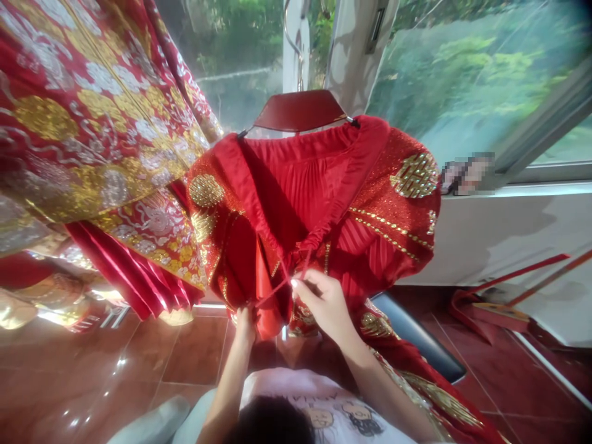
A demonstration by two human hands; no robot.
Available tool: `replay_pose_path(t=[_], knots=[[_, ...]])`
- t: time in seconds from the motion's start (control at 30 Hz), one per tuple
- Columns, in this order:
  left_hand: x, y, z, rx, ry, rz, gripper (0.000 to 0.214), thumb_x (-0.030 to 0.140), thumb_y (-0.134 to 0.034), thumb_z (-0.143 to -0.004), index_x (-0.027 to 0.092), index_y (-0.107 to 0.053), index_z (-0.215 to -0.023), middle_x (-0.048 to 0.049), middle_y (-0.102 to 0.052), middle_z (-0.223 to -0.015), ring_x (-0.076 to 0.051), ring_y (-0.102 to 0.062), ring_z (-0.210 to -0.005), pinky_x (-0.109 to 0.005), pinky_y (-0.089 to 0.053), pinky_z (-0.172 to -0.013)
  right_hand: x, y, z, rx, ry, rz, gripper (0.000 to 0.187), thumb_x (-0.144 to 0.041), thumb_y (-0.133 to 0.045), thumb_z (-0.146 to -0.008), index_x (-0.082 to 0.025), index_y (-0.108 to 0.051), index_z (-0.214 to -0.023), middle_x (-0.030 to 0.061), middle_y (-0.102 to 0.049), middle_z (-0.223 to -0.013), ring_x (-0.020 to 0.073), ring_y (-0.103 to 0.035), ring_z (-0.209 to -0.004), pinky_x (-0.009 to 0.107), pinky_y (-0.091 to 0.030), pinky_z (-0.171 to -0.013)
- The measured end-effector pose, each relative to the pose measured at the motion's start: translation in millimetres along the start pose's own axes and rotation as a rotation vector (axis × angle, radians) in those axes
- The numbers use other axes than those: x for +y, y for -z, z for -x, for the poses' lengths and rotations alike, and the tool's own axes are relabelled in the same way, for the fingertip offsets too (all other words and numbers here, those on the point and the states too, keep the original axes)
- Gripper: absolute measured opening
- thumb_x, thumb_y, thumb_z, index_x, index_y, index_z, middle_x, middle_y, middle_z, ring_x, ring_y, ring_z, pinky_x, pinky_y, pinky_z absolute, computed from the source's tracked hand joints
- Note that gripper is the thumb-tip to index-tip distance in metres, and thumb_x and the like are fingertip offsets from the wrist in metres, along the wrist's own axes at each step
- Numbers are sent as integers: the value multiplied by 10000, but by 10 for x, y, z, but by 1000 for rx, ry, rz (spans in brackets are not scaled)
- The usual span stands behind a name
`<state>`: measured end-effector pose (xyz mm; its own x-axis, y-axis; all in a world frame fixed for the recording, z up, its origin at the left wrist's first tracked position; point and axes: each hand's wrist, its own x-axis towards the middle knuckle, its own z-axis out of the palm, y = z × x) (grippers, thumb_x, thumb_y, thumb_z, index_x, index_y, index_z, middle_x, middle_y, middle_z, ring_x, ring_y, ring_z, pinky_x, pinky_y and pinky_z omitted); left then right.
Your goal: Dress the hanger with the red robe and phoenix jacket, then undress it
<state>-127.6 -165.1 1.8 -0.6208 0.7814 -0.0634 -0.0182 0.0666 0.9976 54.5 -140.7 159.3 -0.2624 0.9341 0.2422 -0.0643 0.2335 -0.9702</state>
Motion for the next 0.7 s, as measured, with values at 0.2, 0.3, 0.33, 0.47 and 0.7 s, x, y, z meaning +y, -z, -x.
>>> replay_pose_path(t=[0.2,0.3,0.33,0.47,0.7], knots=[[717,-174,141,-81,-216,-161,432,430,-559,-871,166,-575,-1213,-144,-603,-1277,-255,-534,-1237,-433,-399,-1071,48,-7,-89,-30,-27,-9,210,-333,-593,-810,-170,-570,-679,-26,-567,-542,100,-515,-497,218,-428,-528],[1295,-310,296,-353,-425,-251,423,438,-398,-968,186,-594,-1246,-128,-608,-1275,-249,-535,-1229,-451,-370,-1099,27,0,-119,-44,5,36,215,-334,-581,-815,-166,-573,-680,-6,-594,-580,116,-544,-538,228,-437,-549],[1423,-345,356,-388,-458,-286,419,432,-376,-978,189,-616,-1222,-130,-614,-1252,-251,-540,-1216,-454,-379,-1092,15,14,-126,-42,16,57,206,-334,-579,-816,-164,-586,-698,3,-610,-606,123,-558,-562,233,-443,-562],[1596,-424,551,-246,-590,-393,376,399,-423,-961,196,-657,-1174,-139,-566,-1227,-264,-510,-1209,-459,-379,-1083,-28,102,-133,-52,49,122,182,-323,-566,-824,-159,-631,-782,18,-645,-684,133,-573,-604,241,-449,-580],[1659,-520,384,-574,-438,-92,391,476,-493,-923,181,-649,-719,-2,-545,-593,-136,-507,-570,-262,-431,-543,-142,241,-135,-98,156,301,206,-280,-530,-857,-145,-646,-755,4,-608,-614,107,-527,-536,223,-413,-526]])
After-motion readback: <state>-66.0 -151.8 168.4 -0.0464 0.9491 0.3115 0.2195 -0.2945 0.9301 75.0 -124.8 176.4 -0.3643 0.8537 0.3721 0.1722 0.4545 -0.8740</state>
